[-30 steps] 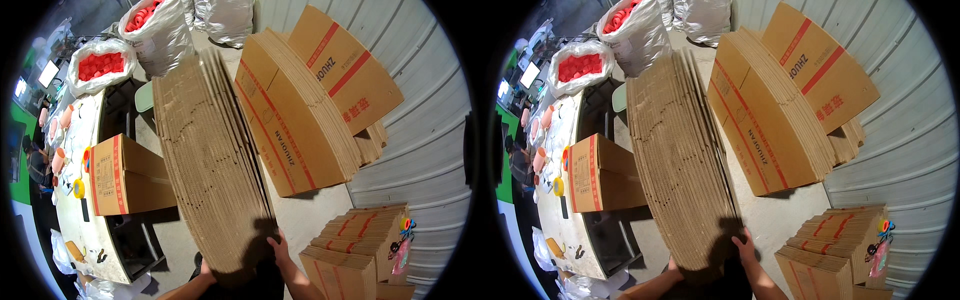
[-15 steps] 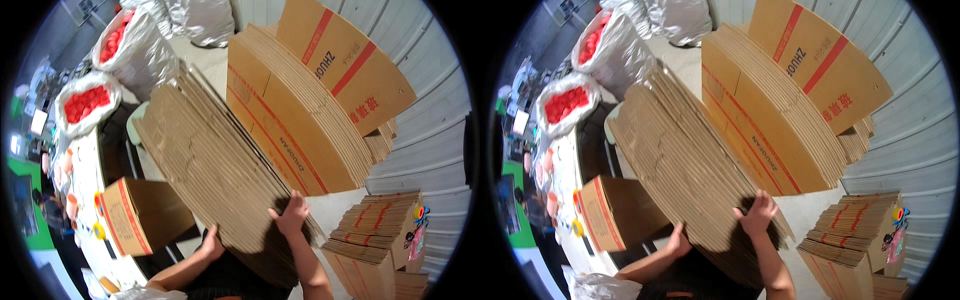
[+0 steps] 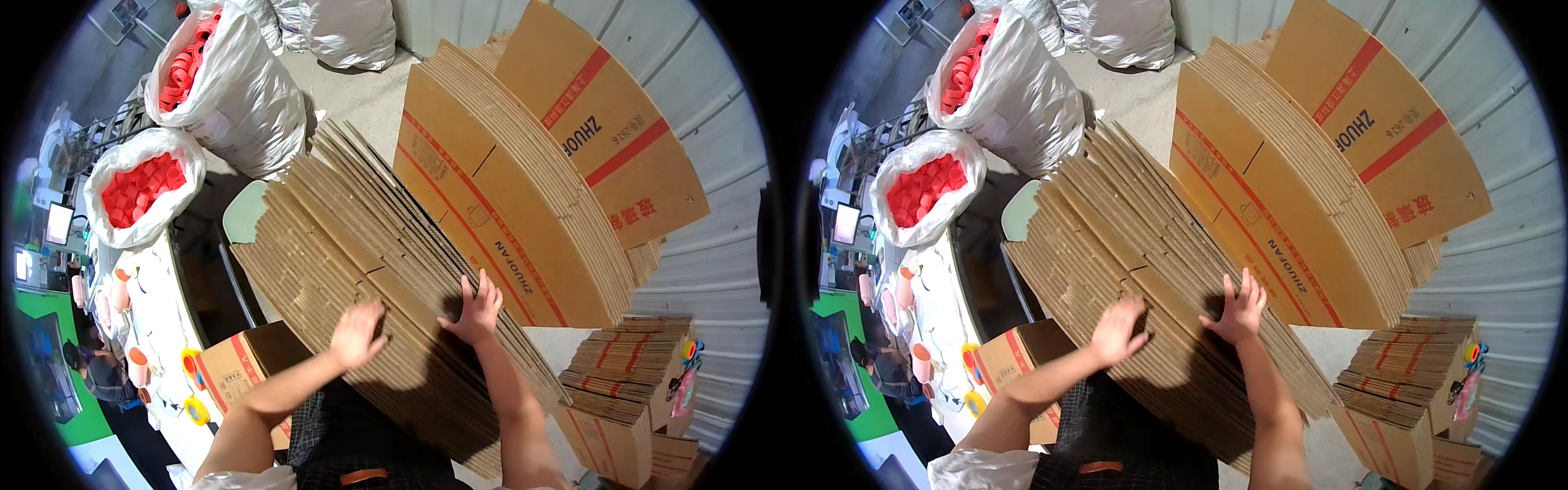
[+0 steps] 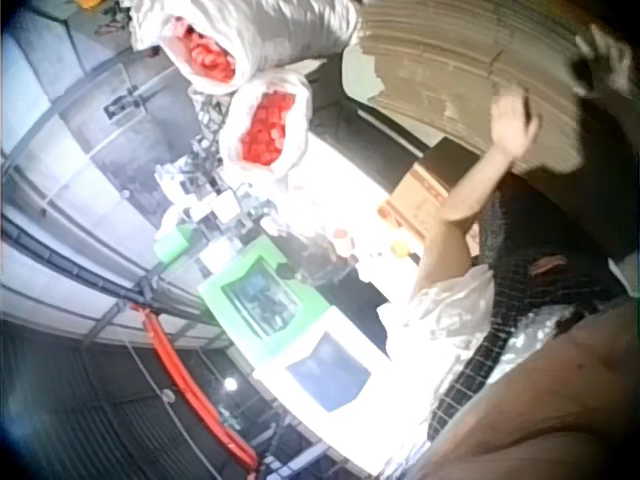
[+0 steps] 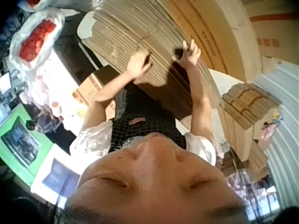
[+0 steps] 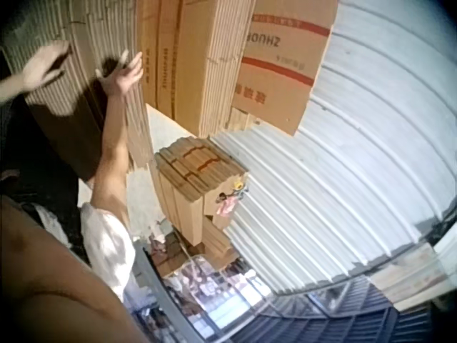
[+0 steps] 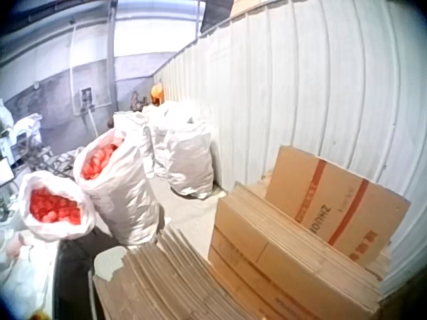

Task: The person lifts and carries stacks of flat cardboard sheets from a pile on the floor to a higher stack. They wear gloves and repeatedly move the cardboard sheets, organizing them into a larger pile in a warehouse environment.

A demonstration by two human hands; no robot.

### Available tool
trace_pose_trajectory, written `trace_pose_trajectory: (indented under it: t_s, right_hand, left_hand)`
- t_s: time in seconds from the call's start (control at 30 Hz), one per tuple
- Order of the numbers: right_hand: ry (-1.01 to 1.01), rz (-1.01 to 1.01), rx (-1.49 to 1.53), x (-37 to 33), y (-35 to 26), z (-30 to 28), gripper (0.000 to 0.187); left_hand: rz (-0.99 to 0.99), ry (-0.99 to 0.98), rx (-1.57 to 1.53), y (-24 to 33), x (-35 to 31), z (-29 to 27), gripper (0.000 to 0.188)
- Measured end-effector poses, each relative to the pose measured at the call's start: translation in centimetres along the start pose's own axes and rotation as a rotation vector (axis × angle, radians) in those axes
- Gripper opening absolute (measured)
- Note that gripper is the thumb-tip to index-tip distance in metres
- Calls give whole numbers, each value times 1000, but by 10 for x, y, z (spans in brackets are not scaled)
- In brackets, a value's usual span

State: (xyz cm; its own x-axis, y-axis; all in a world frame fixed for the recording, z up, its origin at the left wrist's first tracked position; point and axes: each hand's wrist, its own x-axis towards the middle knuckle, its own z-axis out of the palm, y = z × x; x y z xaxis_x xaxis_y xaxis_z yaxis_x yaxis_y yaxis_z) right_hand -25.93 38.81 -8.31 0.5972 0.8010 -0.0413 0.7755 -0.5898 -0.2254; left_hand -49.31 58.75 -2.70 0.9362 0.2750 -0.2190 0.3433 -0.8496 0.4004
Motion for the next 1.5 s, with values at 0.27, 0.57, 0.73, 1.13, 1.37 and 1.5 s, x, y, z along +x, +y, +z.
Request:
trace_pose_trajectory:
  t_s: [0.27, 0.57, 0.73, 1.13, 1.37, 1.5]
  right_hand:
    - [-263, 457, -25, 50, -48, -26, 122]
    - [-163, 547, 7, 66, -79, -1, 109]
    - [-171, 630, 61, 66, -94, 7, 94]
    - [68, 760, 67, 121, -113, -14, 83]
    - [-21, 876, 67, 133, -98, -36, 80]
    - [171, 921, -12, 131, -97, -32, 74]
  left_hand:
    - [190, -121, 175, -79, 110, -33, 57]
    - [222, -492, 316, -166, 154, -68, 59]
    - [254, -571, 383, -160, 178, -73, 65]
    - [421, -294, 525, -181, 271, -123, 59]
    - [614, -280, 556, -183, 290, -126, 44]
    - [740, -122, 412, -192, 294, -121, 37]
